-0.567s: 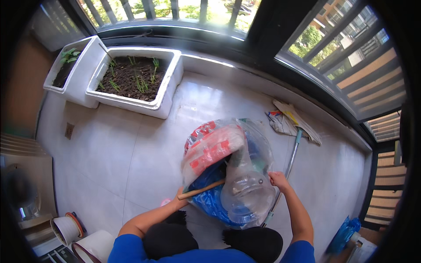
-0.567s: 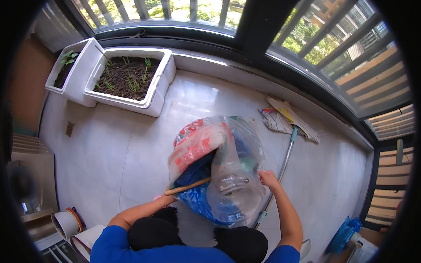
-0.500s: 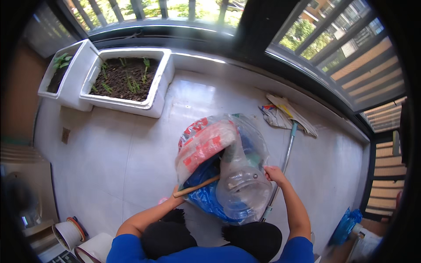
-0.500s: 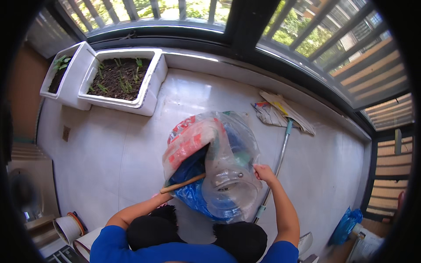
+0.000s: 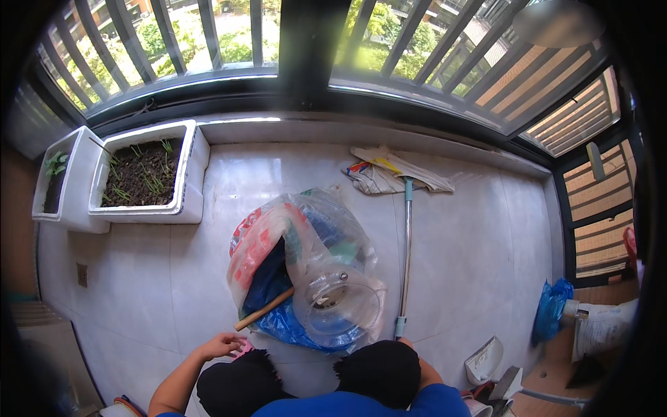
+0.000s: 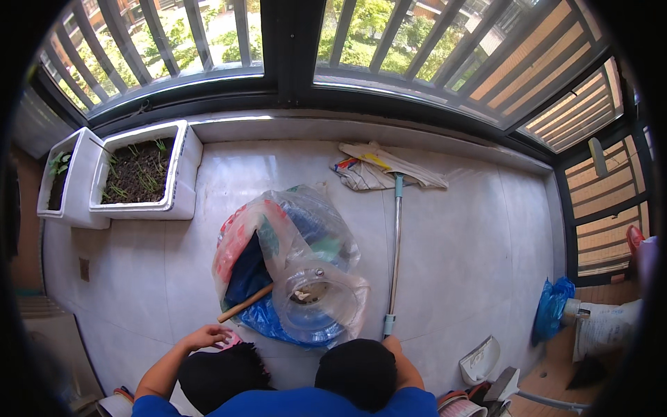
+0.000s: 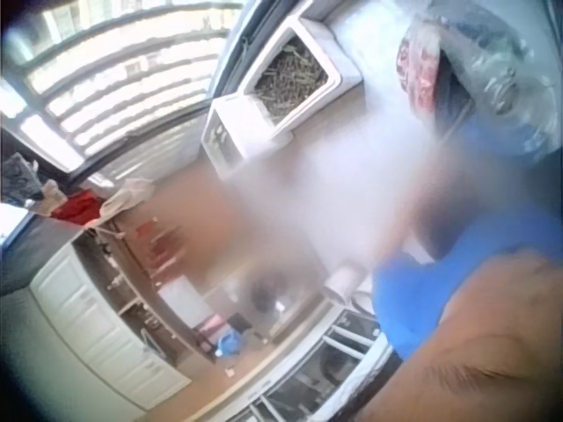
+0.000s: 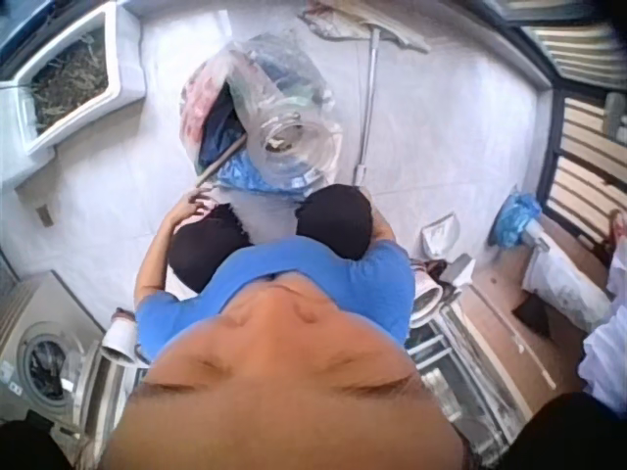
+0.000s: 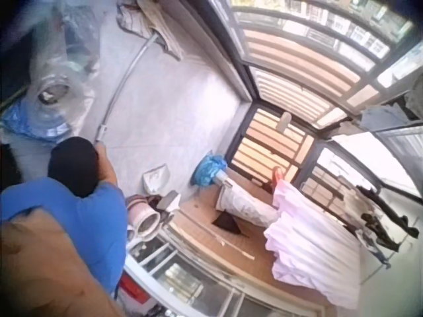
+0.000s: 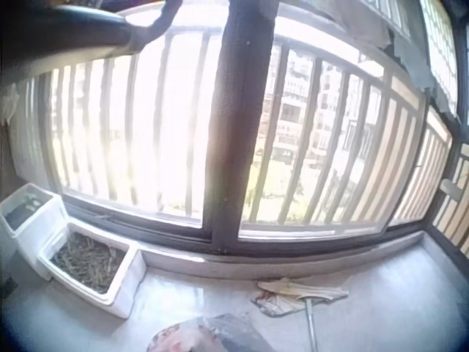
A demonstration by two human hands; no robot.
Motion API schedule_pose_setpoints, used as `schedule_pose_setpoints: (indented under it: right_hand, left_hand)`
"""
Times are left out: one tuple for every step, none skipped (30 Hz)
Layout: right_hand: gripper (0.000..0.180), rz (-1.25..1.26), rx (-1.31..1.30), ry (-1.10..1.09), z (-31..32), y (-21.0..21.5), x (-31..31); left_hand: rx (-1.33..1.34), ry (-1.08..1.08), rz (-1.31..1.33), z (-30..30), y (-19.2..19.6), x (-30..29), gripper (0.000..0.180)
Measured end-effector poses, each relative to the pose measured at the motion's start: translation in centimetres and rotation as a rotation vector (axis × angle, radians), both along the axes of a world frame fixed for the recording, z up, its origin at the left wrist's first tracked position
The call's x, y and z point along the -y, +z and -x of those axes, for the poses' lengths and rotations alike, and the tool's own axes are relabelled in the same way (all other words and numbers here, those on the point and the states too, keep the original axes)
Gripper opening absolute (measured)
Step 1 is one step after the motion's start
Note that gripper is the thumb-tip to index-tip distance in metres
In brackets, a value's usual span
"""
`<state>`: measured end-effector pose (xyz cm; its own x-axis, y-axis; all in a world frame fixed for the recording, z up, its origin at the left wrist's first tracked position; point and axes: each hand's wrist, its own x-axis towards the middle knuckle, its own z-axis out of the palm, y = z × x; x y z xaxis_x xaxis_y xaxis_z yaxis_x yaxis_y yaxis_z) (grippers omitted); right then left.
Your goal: The person mops the tiled floor of a balcony using a flat mop. They move the mop back and forth across the floor, navigating around several potted plants, a washing machine, and a plastic bag. The person systematically covers the floor area, moving from the center towards the edges and corners.
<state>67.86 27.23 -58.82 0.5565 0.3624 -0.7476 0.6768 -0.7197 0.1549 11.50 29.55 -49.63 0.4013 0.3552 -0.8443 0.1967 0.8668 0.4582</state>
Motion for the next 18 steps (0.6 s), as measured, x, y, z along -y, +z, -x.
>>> schedule_pose_setpoints:
  right_hand:
    - [0.035, -0.03, 0.036, 0.01, 0.4, 0.1, 0.0]
    - [0.034, -0.049, 0.064, 0.021, 1.0, 0.3, 0.3]
    - [0.031, -0.159, -0.075, 0.022, 0.0, 1.2, 1.5]
    - [0.03, -0.276, -0.107, -0.032, -0.9, 1.9, 2.4]
    - [0.03, -0.384, -0.123, -0.089, -2.9, 2.7, 4.3]
    - [0.03, -0.483, -0.166, -0.132, -2.1, 4.6, 4.2]
    - [0.029, -0.467, -0.144, -0.151, -2.2, 7.0, 3.9]
    - [0.028, -0.431, -0.134, -0.152, -0.2, 12.0, 1.7]
    - [0.022, -0.405, -0.249, -0.24, -2.0, 15.2, 1.8]
    - [0.017, -0.391, -0.373, -0.327, -4.0, 17.9, 1.3]
    - [0.014, -0.348, -0.582, -0.48, -4.2, 21.5, -0.2]
    - [0.012, -0.294, -0.78, -0.638, -4.1, 26.1, -2.1]
    - [0.011, -0.294, -0.822, -0.71, -1.4, 32.1, -5.1]
    - [0.011, -0.319, -0.863, -0.715, -0.7, 36.2, -7.2]
    - [0.012, -0.333, -0.899, -0.724, -0.6, 39.9, -8.6]
    - [0.013, -0.354, -0.946, -0.735, -0.1, 43.2, -9.7]
    - [0.012, -0.363, -0.996, -0.747, 0.8, 46.7, -11.0]
    - [0.012, -0.331, -0.978, -0.722, 1.2, 49.7, -11.5]
  left_hand:
    - [-0.02, 0.01, 0.052, 0.4, 1.2, 0.1, 0.031]
    - [0.016, 0.115, 0.052, 1.1, 3.0, 0.4, 0.032]
    - [0.058, 0.21, 0.05, 1.8, 5.1, 0.3, 0.034]
    - [0.102, 0.302, 0.046, 2.2, 7.0, 0.2, 0.037]
    - [0.07, 0.392, 0.008, 1.9, 9.2, 0.1, 0.036]
    - [0.01, 0.502, -0.029, 1.7, 12.0, 0.5, 0.035]
    - [-0.051, 0.607, -0.069, 1.4, 14.3, 0.7, 0.035]
    - [-0.2, 0.511, -0.168, 1.2, 16.6, 2.1, 0.037]
    - [-0.298, 0.381, -0.278, 0.3, 18.2, 2.6, 0.039]
    - [-0.397, 0.253, -0.402, -0.3, 19.2, 3.0, 0.041]
    - [-0.382, 0.38, -0.406, -0.4, 17.6, 5.8, 0.048]
    - [-0.472, 0.331, -0.431, -2.0, 20.4, 5.2, 0.049]
    - [-0.585, 0.287, -0.487, -2.8, 21.7, 6.2, 0.052]
    - [-0.686, 0.234, -0.542, -3.8, 22.5, 7.1, 0.057]
    - [-0.674, 0.218, -0.515, -4.9, 24.1, 7.5, 0.062]
    - [-0.668, 0.199, -0.499, -5.5, 26.1, 7.6, 0.068]
    - [-0.695, 0.123, -0.483, -6.1, 28.1, 8.3, 0.075]
    - [-0.681, 0.08, -0.471, -6.4, 29.7, 9.0, 0.083]
